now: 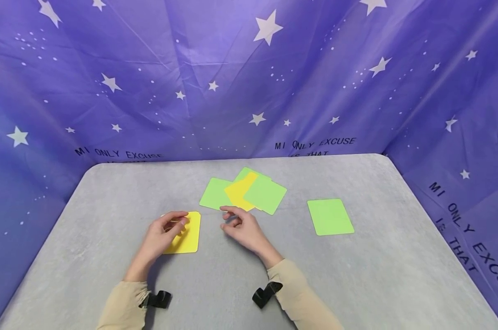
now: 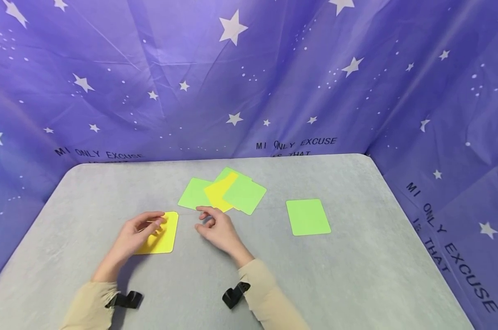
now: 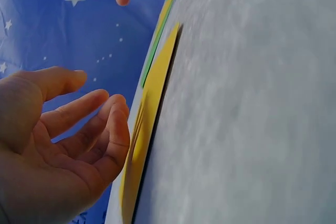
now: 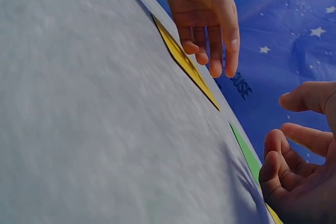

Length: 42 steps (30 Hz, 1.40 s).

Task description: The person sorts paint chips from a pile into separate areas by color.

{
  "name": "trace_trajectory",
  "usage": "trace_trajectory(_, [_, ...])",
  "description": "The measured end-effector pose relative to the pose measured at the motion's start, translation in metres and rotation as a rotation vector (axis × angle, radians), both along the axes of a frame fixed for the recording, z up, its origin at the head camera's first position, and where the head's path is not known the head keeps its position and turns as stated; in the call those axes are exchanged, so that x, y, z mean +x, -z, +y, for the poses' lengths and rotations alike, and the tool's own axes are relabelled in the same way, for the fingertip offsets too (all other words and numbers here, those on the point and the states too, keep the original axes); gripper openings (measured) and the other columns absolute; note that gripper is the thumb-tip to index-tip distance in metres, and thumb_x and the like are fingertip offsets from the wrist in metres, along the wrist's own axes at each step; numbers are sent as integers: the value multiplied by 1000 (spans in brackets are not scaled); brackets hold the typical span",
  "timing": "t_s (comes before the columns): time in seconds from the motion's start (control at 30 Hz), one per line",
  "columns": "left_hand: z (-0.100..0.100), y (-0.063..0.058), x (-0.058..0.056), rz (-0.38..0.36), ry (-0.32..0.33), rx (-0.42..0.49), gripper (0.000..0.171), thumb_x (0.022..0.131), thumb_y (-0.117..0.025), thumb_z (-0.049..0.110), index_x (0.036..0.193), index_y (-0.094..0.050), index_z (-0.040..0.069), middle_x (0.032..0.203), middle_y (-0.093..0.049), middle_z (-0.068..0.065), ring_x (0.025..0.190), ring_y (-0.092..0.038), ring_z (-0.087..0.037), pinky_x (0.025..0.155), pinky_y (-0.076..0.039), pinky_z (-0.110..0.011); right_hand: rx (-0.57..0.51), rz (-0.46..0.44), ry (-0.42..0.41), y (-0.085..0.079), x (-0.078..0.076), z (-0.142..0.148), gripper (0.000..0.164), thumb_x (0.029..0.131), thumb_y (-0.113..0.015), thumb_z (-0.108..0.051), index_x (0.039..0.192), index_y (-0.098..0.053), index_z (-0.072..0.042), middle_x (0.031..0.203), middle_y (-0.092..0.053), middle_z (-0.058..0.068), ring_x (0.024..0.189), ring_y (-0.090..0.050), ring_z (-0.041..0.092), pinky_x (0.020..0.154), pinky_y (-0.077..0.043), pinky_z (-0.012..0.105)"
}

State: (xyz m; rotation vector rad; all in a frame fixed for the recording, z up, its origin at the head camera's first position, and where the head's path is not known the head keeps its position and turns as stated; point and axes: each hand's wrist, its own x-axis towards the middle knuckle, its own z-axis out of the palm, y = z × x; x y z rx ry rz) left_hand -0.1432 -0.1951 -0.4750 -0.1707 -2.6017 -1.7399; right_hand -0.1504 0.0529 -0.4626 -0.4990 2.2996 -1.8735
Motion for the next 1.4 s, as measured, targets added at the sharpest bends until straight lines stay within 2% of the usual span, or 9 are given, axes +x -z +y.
trace_trajectory(0.17, [18,1,-5,-3,54,60,25,93,-63,6,114,-65,-7,100,-67,-20,82,-65,-23,70,-53,-26,4,-15,33,-26,2,16,42,86,-63,7,126,-55,12,106,-57,31,74,-56,21,63,-44,19])
trace_trajectory(0.4, [49,1,-11,-42,146,97,29,95,-62,10,120,-62,-6,105,-66,-20,93,-66,-31,78,-54,-32,14,-29,100,-30,-6,39,41,86,-63,8,126,-56,11,105,-57,32,74,-57,20,61,-44,18])
trace_trajectory(0.47, [61,-9,-11,-49,172,88,29,95,-60,7,120,-60,-8,106,-66,-22,94,-65,-34,79,-54,-36,35,-25,117,-31,-8,46,41,86,-63,8,126,-56,10,105,-58,32,74,-57,22,60,-43,19])
trace_trajectory(0.53, [72,-19,-9,-53,194,79,29,95,-59,4,120,-59,-11,106,-65,-25,94,-64,-38,79,-54,-38,53,-14,142,-26,-13,53,41,86,-63,6,126,-57,8,104,-59,30,74,-58,22,59,-43,20])
trace_trajectory(0.63, [85,-20,-12,-40,213,77,27,94,-59,2,119,-60,-11,103,-66,-23,91,-65,-37,77,-54,-36,75,10,178,-10,-22,63,42,85,-66,4,126,-58,6,104,-61,26,77,-60,26,60,-44,20])
trace_trajectory(0.77, [96,1,-21,-56,229,152,27,94,-59,2,119,-60,-9,102,-66,-20,89,-67,-32,77,-55,-34,135,70,215,10,-33,79,42,83,-68,2,124,-60,4,103,-62,21,76,-60,22,63,-46,22])
trace_trajectory(0.93, [112,7,-23,-93,225,253,29,93,-58,-2,120,-56,-14,104,-65,-26,91,-66,-35,80,-54,-38,209,131,229,11,-38,95,42,82,-68,1,123,-62,3,101,-62,18,77,-61,20,71,-50,29])
trace_trajectory(1.1, [130,7,-23,-127,233,263,32,93,-58,-2,122,-54,-14,104,-64,-27,91,-66,-37,80,-54,-39,320,208,245,8,-48,106,39,82,-67,1,121,-62,5,100,-62,18,86,-62,28,76,-50,40])
trace_trajectory(1.4, [158,7,-19,-187,252,292,38,93,-57,-2,127,-49,-15,103,-64,-26,86,-67,-33,75,-56,-36,472,285,238,10,-64,119,40,83,-65,-3,122,-61,6,111,-59,23,83,-56,29,72,-47,38])
